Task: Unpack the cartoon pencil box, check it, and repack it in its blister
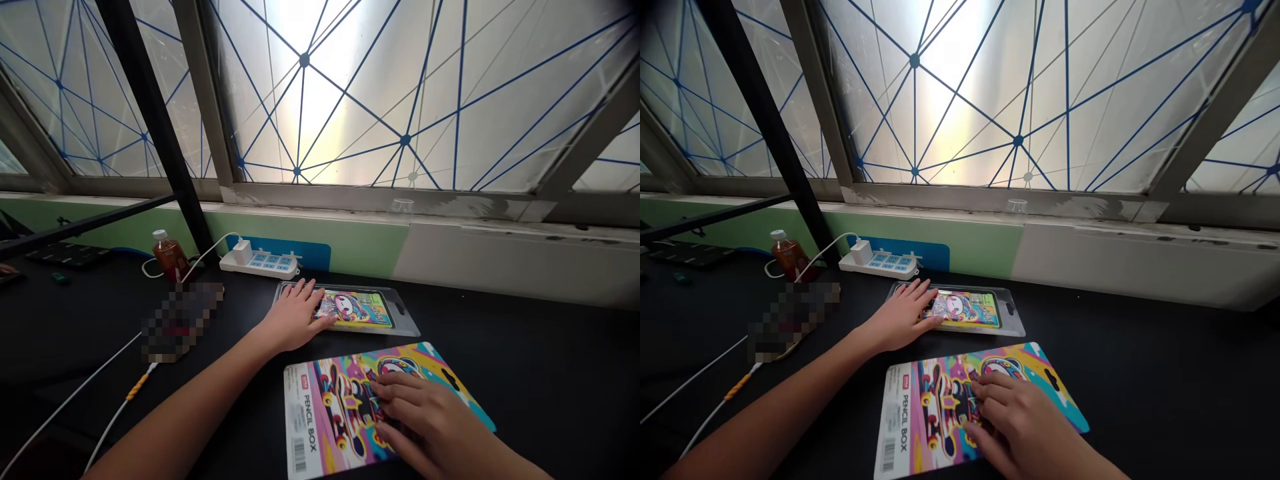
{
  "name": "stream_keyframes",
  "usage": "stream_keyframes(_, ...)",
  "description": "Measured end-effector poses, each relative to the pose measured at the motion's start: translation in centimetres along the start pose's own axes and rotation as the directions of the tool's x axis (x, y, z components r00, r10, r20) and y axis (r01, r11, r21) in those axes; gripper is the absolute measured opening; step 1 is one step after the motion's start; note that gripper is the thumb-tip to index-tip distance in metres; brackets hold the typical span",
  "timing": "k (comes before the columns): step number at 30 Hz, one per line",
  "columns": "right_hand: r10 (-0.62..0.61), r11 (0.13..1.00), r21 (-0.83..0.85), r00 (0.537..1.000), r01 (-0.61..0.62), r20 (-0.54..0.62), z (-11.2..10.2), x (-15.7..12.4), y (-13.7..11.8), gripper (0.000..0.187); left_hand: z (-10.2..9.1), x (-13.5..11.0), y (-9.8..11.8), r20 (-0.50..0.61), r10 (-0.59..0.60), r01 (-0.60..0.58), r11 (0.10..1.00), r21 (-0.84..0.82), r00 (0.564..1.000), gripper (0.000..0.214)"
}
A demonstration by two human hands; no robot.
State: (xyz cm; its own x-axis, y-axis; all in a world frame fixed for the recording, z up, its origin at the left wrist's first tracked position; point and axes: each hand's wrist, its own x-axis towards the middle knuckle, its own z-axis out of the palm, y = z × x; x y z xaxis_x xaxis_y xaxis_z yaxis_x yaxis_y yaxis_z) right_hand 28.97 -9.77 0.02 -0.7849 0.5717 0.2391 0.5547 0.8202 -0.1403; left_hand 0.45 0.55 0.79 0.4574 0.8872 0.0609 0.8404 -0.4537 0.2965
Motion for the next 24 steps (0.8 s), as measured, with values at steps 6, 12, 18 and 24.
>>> stream_keyframes(6,0.154,0.977,-0.127,0.978,-0.171,-0.138,1.8,2.2,0.8,0.032,-0.8,-0.5,-0.9,0.025,-0.007,0.007,1.0,-0.024,1.0,0.071)
stream_keyframes(12,0.332,0.942,0.008,0.928,-0.335,-0.167,3.0,1.9,1.5,0.019,-0.5,-0.4,-0.5,0.012,-0.066,0.066,0.997,-0.044,0.998,0.067)
stream_keyframes(18,0.422,0.904,0.14,0.898,-0.405,-0.124,1.9,0.8,1.3,0.024,0.2,-0.3,-0.3,-0.017,-0.102,0.101,0.994,-0.028,0.995,0.073)
stream_keyframes(24,0.597,0.713,0.375,0.793,-0.593,0.119,-1.9,-1.4,7.6,0.04,-0.2,-0.5,-0.3,-0.003,-0.082,0.082,0.995,-0.058,0.997,0.068)
